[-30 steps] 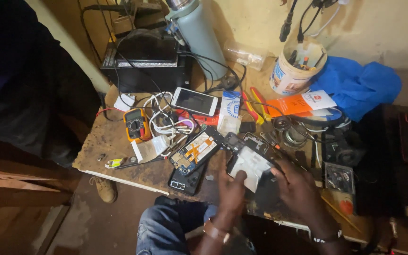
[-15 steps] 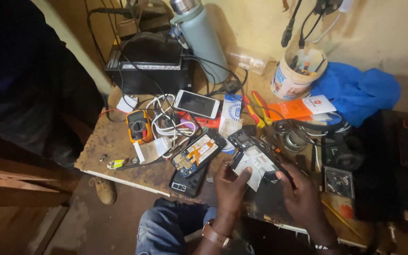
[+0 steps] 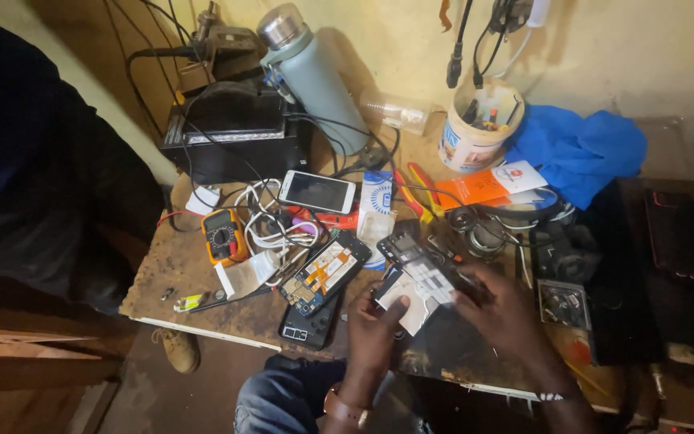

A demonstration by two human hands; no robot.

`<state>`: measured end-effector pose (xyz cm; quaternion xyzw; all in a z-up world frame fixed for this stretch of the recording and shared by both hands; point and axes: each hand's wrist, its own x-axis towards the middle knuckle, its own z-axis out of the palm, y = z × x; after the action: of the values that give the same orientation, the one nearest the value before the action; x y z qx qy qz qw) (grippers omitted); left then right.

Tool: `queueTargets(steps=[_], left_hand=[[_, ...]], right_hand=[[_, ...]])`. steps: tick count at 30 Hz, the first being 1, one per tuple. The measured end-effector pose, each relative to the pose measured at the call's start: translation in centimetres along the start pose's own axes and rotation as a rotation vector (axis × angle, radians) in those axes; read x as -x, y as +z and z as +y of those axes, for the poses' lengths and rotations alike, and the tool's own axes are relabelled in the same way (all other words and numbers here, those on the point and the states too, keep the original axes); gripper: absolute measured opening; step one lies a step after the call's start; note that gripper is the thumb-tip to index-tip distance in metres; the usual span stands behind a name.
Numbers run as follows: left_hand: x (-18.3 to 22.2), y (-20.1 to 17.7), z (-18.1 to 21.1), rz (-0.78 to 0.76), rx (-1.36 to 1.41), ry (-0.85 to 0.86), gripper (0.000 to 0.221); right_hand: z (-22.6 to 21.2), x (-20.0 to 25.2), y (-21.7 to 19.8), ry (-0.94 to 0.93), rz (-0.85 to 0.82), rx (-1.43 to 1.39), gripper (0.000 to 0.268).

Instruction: Inspecting and assembling internal components of a smartphone, including connecting the battery and motherboard.

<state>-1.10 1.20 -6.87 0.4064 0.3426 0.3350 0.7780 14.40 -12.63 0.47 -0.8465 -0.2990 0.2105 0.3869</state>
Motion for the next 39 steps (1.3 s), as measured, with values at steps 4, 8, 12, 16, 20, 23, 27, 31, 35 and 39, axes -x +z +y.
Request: queueTargets(steps=[4, 8, 12, 16, 20, 23, 27, 31, 35, 39], left_hand=[[1.5, 1.8, 2.0, -0.017, -0.198, 0.032, 0.029], [2.0, 2.6, 2.6, 0.029, -0.352, -0.099, 0.022], [1.8, 2.2, 1.4, 0.008, -0.2, -0.067, 0.025], [1.6, 2.1, -1.1, 0.035, -0.003, -0.137, 0.025], [3.6, 2.6, 1.0, -0.002, 0.074, -0.062, 0.025], [5.4, 2.1, 2.9, -0.082, 0.076, 0.065, 0.024], [5.9, 0.9, 5.2, 0.201, 0.033, -0.032, 0.055], [5.9, -0.8, 4.0, 0.238, -0.094, 0.012, 0.023], [7.0, -1.9, 3.9, 0.293, 0.023, -0.103, 0.025], [7.8, -1.9, 5.0, 0.396, 0.047, -0.233, 0.02]], right_hand=[[-6.4, -0.4, -1.1, 0.073, 0.022, 0.213, 0.062], [-5.8, -2.5, -0.3, -0.351, 0.04, 0.204, 0.054], [-5.1, -3.3, -0.1, -0.298, 0.082, 0.281, 0.089], [-4.2, -4.0, 0.2, -0.304, 0.146, 0.281, 0.088], [-4.0, -4.6, 0.1, -0.389, 0.281, 0.233, 0.065], [-3.0, -5.5, -0.5, -0.254, 0.286, 0.226, 0.051], [0.3, -7.5, -1.5, -0.377, 0.118, 0.023, 0.042], [1.2, -7.7, -0.1, -0.362, 0.099, 0.198, 0.071], [-3.1, -4.7, -1.0, -0.115, 0.126, 0.262, 0.054], [2.5, -4.7, 0.1, -0.385, 0.238, 0.423, 0.059]])
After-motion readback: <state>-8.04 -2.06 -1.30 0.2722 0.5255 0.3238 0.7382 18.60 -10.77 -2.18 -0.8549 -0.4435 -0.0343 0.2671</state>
